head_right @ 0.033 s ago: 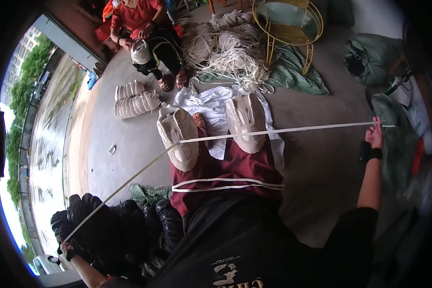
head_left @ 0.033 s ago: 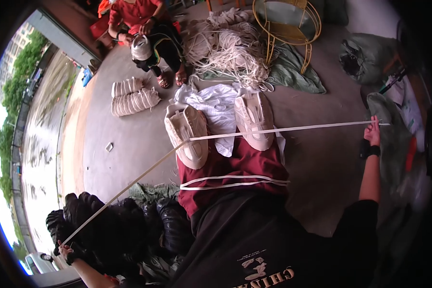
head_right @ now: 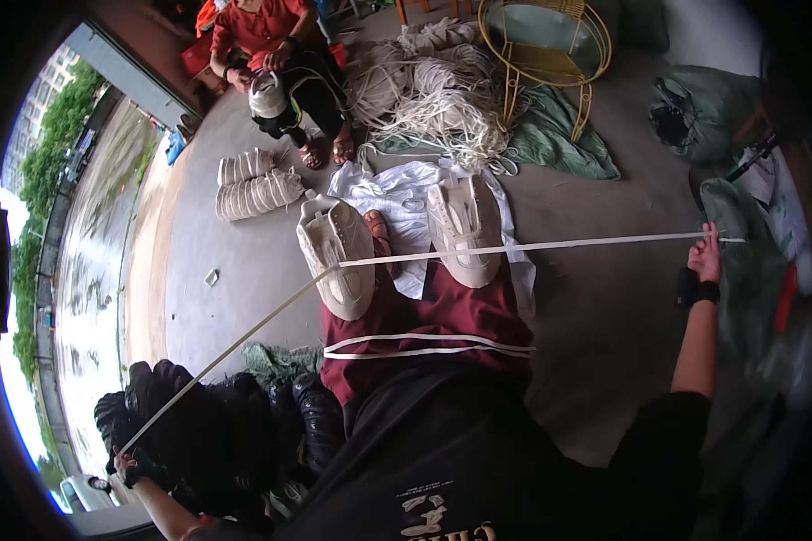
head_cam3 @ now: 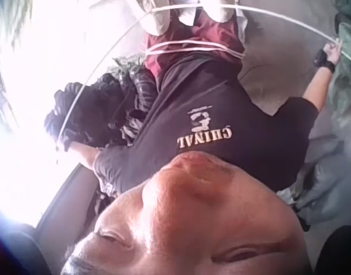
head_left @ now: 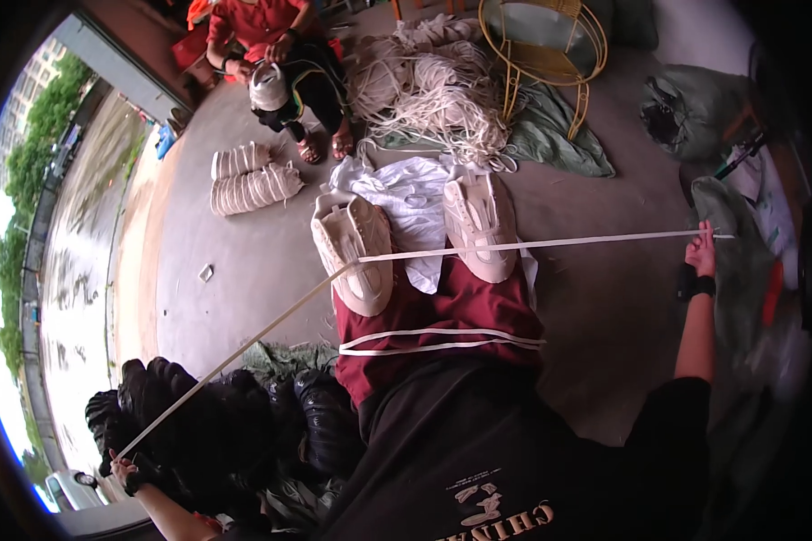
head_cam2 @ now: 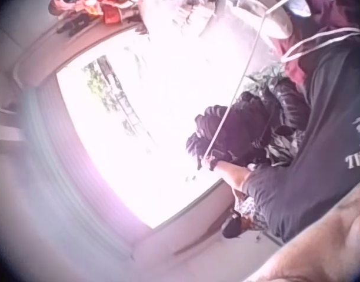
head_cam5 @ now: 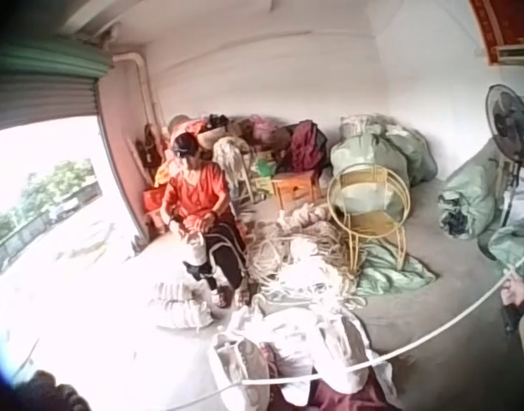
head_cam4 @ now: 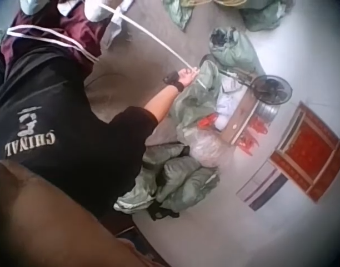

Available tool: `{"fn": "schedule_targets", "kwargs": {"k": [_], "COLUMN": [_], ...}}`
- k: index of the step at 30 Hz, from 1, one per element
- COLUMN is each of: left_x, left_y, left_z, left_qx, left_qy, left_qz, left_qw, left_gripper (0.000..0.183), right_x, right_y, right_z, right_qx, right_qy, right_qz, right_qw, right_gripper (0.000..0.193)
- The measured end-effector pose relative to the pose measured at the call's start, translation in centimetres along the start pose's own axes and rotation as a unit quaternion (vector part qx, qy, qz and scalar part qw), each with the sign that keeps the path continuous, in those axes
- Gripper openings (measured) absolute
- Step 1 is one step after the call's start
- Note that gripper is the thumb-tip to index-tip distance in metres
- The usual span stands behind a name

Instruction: Lacing a pair of white shoes.

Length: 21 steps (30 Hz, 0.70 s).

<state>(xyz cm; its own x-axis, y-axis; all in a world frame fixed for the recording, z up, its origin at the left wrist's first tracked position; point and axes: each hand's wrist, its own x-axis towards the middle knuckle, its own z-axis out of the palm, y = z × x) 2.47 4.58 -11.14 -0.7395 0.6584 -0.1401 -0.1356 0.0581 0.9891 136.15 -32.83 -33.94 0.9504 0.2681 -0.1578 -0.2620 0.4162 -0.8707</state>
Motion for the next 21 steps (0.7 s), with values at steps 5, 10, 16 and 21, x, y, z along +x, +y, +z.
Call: {"fn": "schedule_targets", "kwargs": {"k": [5,10,16,21], "left_x": [-0.2,-1.4,-2.8,-2.4], "left_y": [-5.3,-7.1,-11.1,-12.9], "left_z": [-2.5,-5.2,-6.2,-7.3], "left_qx": [0.016,0.043,0.073,0.094], "left_qy": [0.040,0.083,0.128,0.162], "left_qz": [-0.028,-0.046,-0.076,-0.095], "left_qw": [0.999,0.995,0.986,0.978], "left_gripper": [0.043,0.042,0.043,0.044], "right_x": [-0.9,0.4,0.7,0.8], "right_y": [-0.1,0.8,0.8,1.2], "right_z": [-1.3,-3.8,-6.8,-7.8], "right_qx": [-0.006,-0.008,-0.032,-0.025], "right_qy": [0.017,0.020,0.024,0.026], "right_qz": [-0.009,0.010,0.020,0.036], "right_qw": [1.000,1.000,0.999,0.999], "right_gripper": [0.043,0.043,0.045,0.047]}}
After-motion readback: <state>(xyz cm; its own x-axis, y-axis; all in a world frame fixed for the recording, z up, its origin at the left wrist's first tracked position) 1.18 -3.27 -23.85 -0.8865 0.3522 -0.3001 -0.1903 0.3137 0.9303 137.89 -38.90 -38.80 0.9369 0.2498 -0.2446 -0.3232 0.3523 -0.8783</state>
